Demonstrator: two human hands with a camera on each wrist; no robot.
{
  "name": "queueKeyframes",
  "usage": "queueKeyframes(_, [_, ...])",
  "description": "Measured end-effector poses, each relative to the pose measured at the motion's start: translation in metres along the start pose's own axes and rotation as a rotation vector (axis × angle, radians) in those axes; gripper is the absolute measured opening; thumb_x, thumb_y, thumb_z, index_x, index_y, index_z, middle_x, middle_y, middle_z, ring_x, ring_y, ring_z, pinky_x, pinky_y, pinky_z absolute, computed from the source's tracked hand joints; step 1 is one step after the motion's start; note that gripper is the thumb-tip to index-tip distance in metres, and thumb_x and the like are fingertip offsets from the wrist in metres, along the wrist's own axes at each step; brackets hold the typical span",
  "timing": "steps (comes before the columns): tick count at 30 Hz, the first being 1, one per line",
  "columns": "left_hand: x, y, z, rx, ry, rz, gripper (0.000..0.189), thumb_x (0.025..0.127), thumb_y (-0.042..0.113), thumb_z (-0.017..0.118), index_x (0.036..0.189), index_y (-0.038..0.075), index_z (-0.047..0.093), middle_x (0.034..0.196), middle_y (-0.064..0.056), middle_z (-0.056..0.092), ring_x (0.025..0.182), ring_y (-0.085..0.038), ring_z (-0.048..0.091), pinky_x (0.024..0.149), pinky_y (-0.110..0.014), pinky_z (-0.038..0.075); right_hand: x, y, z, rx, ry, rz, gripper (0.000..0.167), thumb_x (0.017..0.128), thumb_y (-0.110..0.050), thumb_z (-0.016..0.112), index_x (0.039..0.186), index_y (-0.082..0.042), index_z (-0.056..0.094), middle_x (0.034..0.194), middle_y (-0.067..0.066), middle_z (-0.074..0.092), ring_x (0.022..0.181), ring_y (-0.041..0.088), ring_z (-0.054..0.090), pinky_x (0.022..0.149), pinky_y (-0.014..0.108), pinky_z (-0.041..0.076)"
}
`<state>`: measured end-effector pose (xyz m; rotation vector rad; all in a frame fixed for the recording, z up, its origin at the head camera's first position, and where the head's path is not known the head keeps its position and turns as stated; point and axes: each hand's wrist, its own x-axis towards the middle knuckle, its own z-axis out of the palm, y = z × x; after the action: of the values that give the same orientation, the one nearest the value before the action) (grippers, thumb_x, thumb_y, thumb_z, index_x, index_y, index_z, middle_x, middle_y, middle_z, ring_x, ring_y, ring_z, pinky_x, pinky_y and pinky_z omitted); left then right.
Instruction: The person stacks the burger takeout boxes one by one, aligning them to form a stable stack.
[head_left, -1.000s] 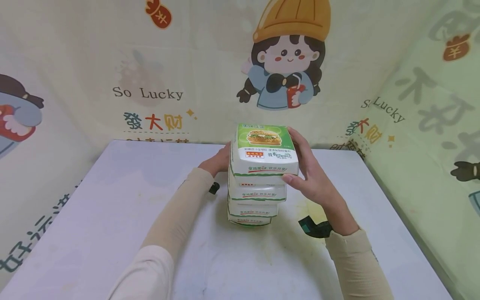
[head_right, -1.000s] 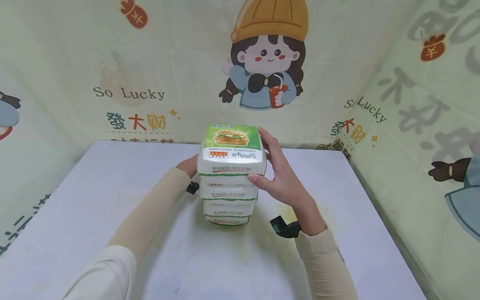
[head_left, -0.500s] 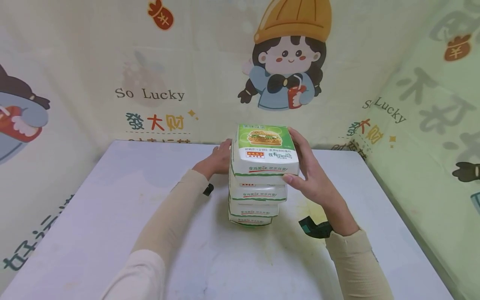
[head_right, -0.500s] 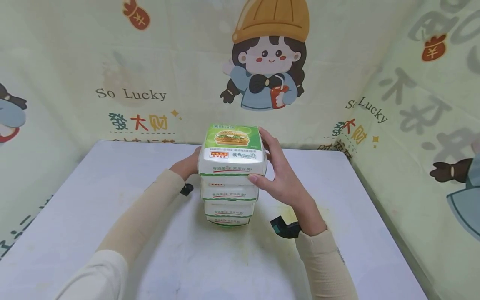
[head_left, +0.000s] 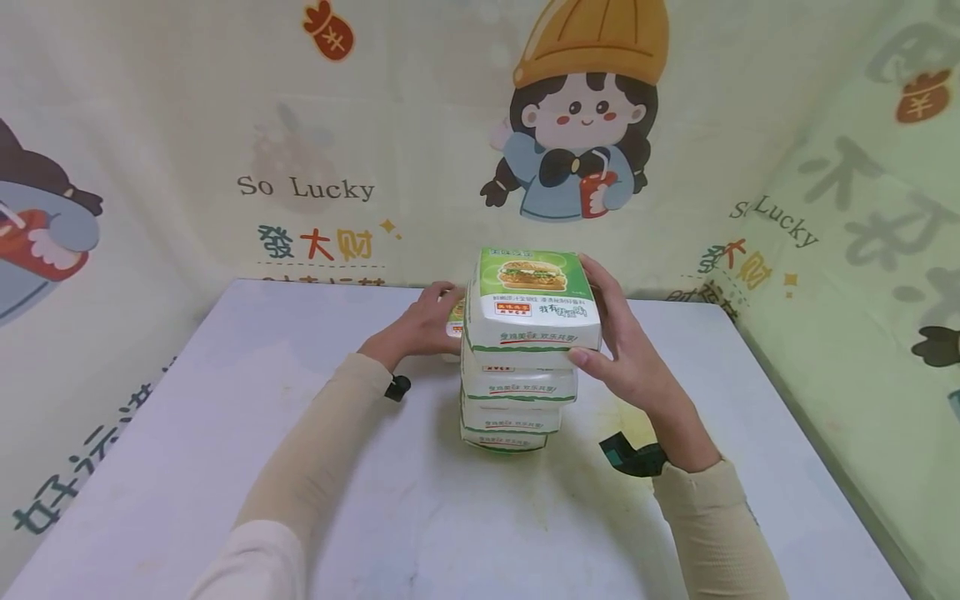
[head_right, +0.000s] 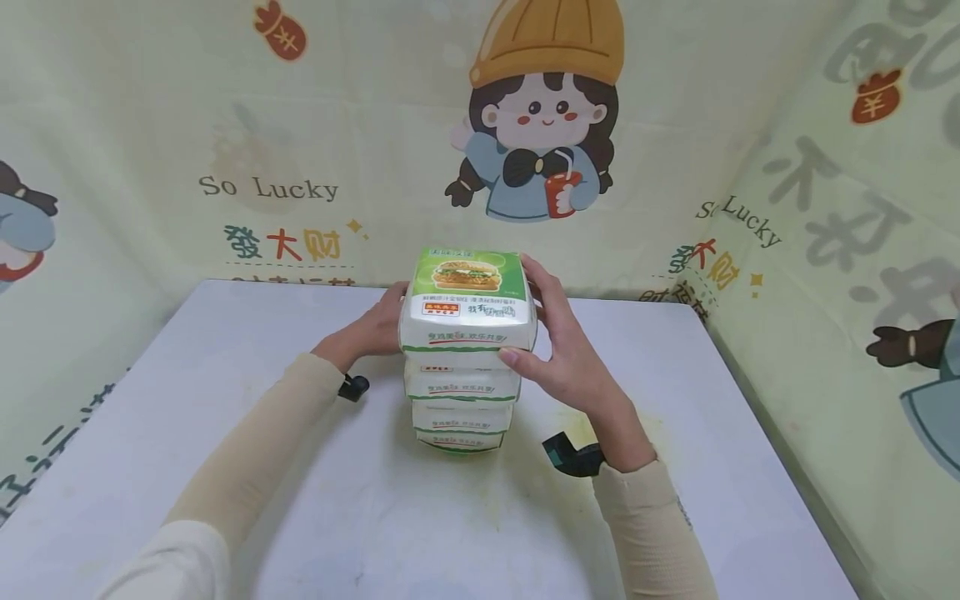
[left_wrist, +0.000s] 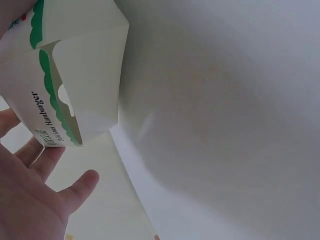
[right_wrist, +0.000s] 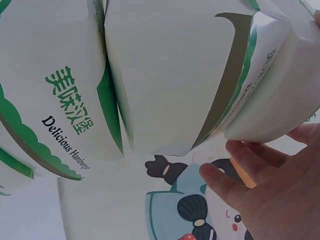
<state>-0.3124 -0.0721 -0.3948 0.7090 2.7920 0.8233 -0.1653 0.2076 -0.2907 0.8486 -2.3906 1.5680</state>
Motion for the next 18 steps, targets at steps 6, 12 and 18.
queueKeyframes(6, [-0.006,-0.002,-0.006,0.021,0.024,0.008,0.106,0.069,0.06,0.08,0.155,0.022,0.031,0.158,-0.011,0.025,0.138,-0.031,0.034,0.11,-0.052,0.039,-0.001,-0.001,0.0,0.0,0.0,-0.001,0.093,0.085,-0.011,0.066,0.158,-0.027,0.011,0.156,-0.002,0.028,0.137,0.022,0.035,0.108,0.062,0.038])
queueKeyframes(12, [-0.013,-0.005,-0.01,0.054,0.038,0.028,0.104,0.069,0.06,0.08,0.153,0.021,0.033,0.157,-0.011,0.027,0.141,-0.03,0.03,0.112,-0.052,0.037,-0.002,0.0,-0.001,0.001,0.003,0.004,0.094,0.085,-0.01,0.066,0.158,-0.027,0.01,0.156,-0.002,0.027,0.137,0.022,0.034,0.109,0.062,0.037])
queueKeyframes(18, [-0.023,-0.009,-0.012,0.06,0.034,0.016,0.107,0.069,0.053,0.083,0.155,0.017,0.03,0.157,-0.012,0.026,0.138,-0.031,0.031,0.112,-0.052,0.037,-0.002,-0.001,-0.001,-0.001,0.005,0.004,0.095,0.084,-0.01,0.066,0.158,-0.028,0.01,0.157,-0.003,0.026,0.137,0.022,0.034,0.109,0.061,0.038])
